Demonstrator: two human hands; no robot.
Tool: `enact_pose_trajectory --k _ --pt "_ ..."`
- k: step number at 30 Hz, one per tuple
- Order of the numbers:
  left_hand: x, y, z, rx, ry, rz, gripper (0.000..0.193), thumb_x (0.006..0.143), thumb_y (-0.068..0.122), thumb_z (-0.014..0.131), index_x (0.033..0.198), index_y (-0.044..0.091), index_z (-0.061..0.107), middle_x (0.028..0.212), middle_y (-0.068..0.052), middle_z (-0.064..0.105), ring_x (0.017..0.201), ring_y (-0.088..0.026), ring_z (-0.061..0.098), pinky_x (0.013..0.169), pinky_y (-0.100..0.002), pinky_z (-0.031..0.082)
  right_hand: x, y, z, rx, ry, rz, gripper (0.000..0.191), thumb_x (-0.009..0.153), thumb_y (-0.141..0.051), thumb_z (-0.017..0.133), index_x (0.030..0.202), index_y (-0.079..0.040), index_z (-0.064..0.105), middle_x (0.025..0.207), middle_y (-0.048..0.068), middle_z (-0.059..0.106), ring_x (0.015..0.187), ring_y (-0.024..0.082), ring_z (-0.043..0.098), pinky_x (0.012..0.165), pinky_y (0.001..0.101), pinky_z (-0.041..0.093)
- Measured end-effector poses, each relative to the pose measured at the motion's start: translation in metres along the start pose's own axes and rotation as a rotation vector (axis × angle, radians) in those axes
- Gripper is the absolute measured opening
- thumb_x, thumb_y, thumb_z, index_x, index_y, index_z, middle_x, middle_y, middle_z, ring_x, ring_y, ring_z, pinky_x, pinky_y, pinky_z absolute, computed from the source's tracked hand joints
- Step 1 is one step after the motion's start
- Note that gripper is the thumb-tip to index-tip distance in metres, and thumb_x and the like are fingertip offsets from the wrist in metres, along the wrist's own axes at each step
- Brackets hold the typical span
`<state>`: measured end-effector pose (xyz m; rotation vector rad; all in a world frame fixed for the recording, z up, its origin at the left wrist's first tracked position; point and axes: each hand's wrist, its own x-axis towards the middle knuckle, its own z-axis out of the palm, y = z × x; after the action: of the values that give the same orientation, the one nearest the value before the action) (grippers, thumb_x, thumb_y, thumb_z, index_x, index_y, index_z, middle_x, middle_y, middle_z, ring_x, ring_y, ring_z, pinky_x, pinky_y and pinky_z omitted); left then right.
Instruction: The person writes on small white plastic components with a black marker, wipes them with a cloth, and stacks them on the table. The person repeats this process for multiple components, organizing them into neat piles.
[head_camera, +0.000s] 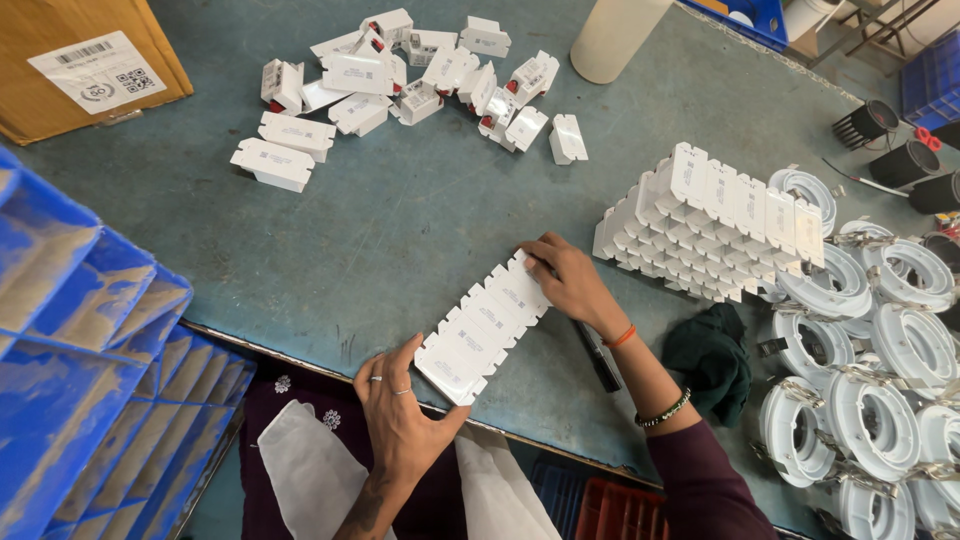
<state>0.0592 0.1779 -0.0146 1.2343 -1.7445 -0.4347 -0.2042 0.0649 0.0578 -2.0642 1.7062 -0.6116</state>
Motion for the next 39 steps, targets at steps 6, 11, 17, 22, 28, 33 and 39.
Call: enact_pose_trajectory --k 6,11,17,22,28,33,39 --pt "0.003 0.004 -0.003 0.004 -0.018 -0.002 0.103 0.059 0.029 0.094 0.142 0.002 0.039 0.113 -0.016 0.065 0.111 -0.030 0.060 0.110 -0.054 0.030 -0.003 -0.004 -0.008 -0.017 -0.065 0.017 0.032 0.099 -0.020 0.054 0.122 -0.003 0.069 0.100 0.014 0.062 0.081 0.029 0.061 0.078 0.0392 0.049" --pt "0.011 0.015 -0.025 -0.107 -0.062 0.028 0.123 0.059 0.050 0.092 0.149 -0.004 0.028 0.135 -0.026 0.054 0.129 -0.037 0.050 0.113 -0.057 0.024 -0.015 -0.006 -0.014 0.121 0.065 -0.034 0.044 0.105 -0.024 0.048 0.141 0.001 0.054 0.129 0.017 0.058 0.116 0.029 0.059 0.100 0.0371 0.045" --pt "0.073 -0.004 -0.037 -0.803 -0.323 -0.180 0.108 0.091 0.082 0.040 0.163 0.004 0.017 0.168 -0.021 0.033 0.159 -0.037 0.025 0.128 -0.053 0.013 -0.066 -0.027 0.021 0.555 0.483 0.228 0.060 0.108 -0.039 0.040 0.153 0.001 0.040 0.159 0.017 0.045 0.152 0.028 0.036 0.123 0.0378 0.025" --pt "0.150 -0.024 0.024 -1.228 -0.730 -0.205 0.091 0.099 0.076 0.020 0.166 0.015 0.009 0.173 -0.018 0.020 0.163 -0.033 0.008 0.129 -0.052 0.002 -0.077 -0.046 0.071 0.704 0.722 0.323 0.069 0.107 -0.043 0.038 0.160 -0.001 0.026 0.169 0.017 0.025 0.158 0.030 0.020 0.126 0.0399 0.016" --pt "0.181 -0.010 0.069 -1.313 -0.950 -0.289 0.097 0.092 0.081 0.020 0.167 0.023 0.001 0.174 -0.019 0.011 0.160 -0.033 0.003 0.126 -0.049 -0.002 -0.062 -0.042 0.077 0.621 0.723 0.337 0.076 0.107 -0.049 0.035 0.163 -0.003 0.013 0.172 0.017 0.011 0.160 0.032 0.012 0.127 0.0425 0.014" --pt "0.179 -0.005 0.072 -1.264 -1.015 -0.243 0.095 0.093 0.081 0.019 0.167 0.025 0.001 0.174 -0.018 0.007 0.162 -0.030 -0.002 0.127 -0.050 0.000 -0.053 -0.045 0.086 0.526 0.763 0.378 0.078 0.107 -0.053 0.031 0.163 -0.002 0.012 0.172 0.019 0.010 0.160 0.033 0.009 0.127 0.0442 0.011" --pt "0.171 -0.006 0.074 -1.078 -0.973 -0.101 0.089 0.097 0.078 0.014 0.166 0.025 -0.001 0.177 -0.011 0.003 0.163 -0.028 -0.006 0.127 -0.050 -0.002 -0.044 -0.048 0.095 0.478 0.798 0.375 0.081 0.107 -0.056 0.031 0.163 -0.001 0.011 0.172 0.021 0.009 0.160 0.035 0.006 0.127 0.0460 0.009"
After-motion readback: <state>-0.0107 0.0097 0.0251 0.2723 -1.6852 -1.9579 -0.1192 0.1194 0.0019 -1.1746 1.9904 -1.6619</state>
